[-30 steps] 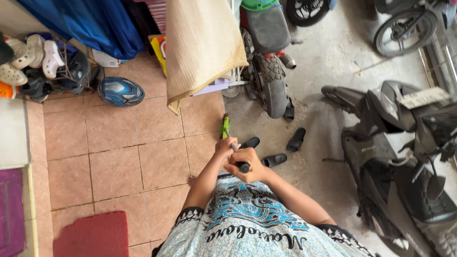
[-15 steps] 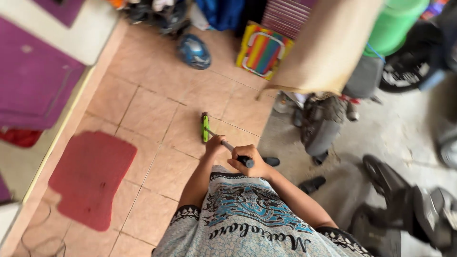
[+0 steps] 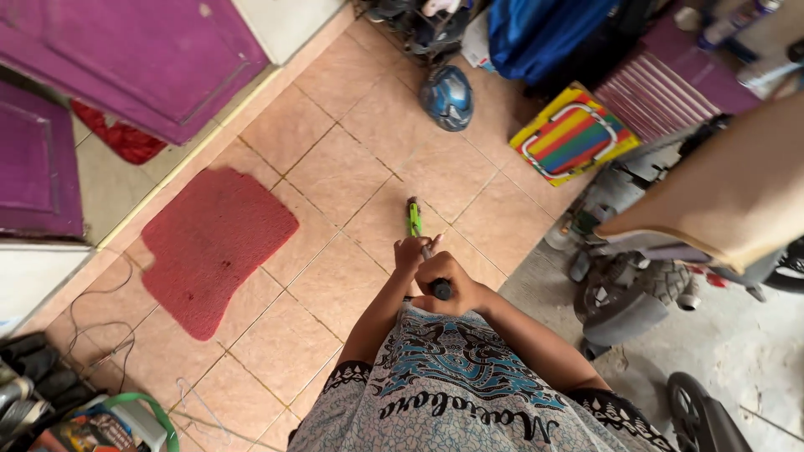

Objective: The person sweeps a tiled floor with a green broom in a cluttered area. They move the broom back and forth to gather debris near a purple door and a motorcycle.

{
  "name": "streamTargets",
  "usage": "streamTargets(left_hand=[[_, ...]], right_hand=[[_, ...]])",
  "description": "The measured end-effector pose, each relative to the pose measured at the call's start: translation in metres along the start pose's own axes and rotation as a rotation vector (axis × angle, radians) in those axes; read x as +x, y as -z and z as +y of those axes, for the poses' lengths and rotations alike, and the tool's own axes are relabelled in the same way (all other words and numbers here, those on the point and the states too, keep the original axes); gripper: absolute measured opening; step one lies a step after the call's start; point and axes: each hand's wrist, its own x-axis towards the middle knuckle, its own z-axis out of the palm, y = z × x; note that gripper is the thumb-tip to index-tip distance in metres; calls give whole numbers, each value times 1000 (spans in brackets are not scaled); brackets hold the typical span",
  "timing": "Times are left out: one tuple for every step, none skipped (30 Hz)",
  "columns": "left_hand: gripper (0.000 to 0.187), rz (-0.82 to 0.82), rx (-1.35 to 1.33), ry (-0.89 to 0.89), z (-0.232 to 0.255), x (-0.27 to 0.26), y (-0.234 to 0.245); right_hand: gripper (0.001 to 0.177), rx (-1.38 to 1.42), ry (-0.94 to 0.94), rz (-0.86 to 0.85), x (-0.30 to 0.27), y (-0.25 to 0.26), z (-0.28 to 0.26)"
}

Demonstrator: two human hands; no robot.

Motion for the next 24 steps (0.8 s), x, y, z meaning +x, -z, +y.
streamTargets(left_hand=[[66, 15, 10, -8, 0, 2, 14], [68, 31, 19, -16, 1, 6, 30], [70, 41, 31, -25, 2, 7, 47], [68, 21, 63, -45, 1, 9, 65], [65, 4, 94, -69, 0, 18, 85], [63, -14, 124, -93, -2, 26, 104], [54, 80, 37, -193, -7, 36, 122], [47, 175, -49, -293, -14, 44, 139], [40, 273, -137, -392, -20, 50, 150], [33, 270, -218, -409, -26, 53, 157], [27, 269, -299, -430, -32, 57, 164], [21, 268, -379, -451, -37, 63, 168], [21, 248, -379, -424, -43, 68, 169], [20, 227, -379, -398, -50, 73, 168], [20, 205, -377, -370, -58, 76, 164], [18, 311, -352, -384, -64, 79, 158], [16, 417, -323, -398, -69, 83, 149], [14, 522, -292, -413, -75, 87, 144], [13, 464, -296, -367, -87, 93, 146], [15, 405, -301, -322, -100, 98, 152], [19, 343, -314, -271, -108, 99, 155], [16, 391, -316, -295, -115, 103, 161], [14, 441, -316, -326, -122, 112, 171], [14, 491, -314, -357, -126, 122, 181]], right_hand=[[36, 25, 89, 44, 10, -2, 3], [37, 49, 177, 88, 22, -3, 5], [41, 76, 264, 135, 31, -6, 3], [45, 90, 229, 150, 38, -4, -3], [49, 98, 197, 164, 43, 4, -11], [53, 106, 164, 177, 50, 9, -19], [54, 105, 188, 212, 59, 11, -23], [55, 104, 213, 248, 68, 12, -24], [56, 101, 236, 282, 73, 15, -20], [53, 95, 235, 298, 78, 16, -12], [50, 87, 235, 314, 82, 17, 3], [47, 78, 236, 331, 86, 18, 22], [43, 54, 188, 326, 92, 20, 48], [39, 30, 141, 321, 101, 23, 77], [35, 7, 93, 317, 108, 22, 105], [32, 12, 154, 337, 113, 17, 128], [30, 16, 215, 358, 121, 10, 148], [27, 22, 276, 379, 127, 5, 162], [23, 5, 260, 320, 135, 3, 168], [18, -11, 245, 261, 142, 2, 169], [15, -27, 221, 197, 148, 3, 166], [15, -31, 203, 144, 159, 5, 163], [16, -38, 191, 91, 177, 11, 162], [18, -46, 180, 38, 196, 18, 159]])
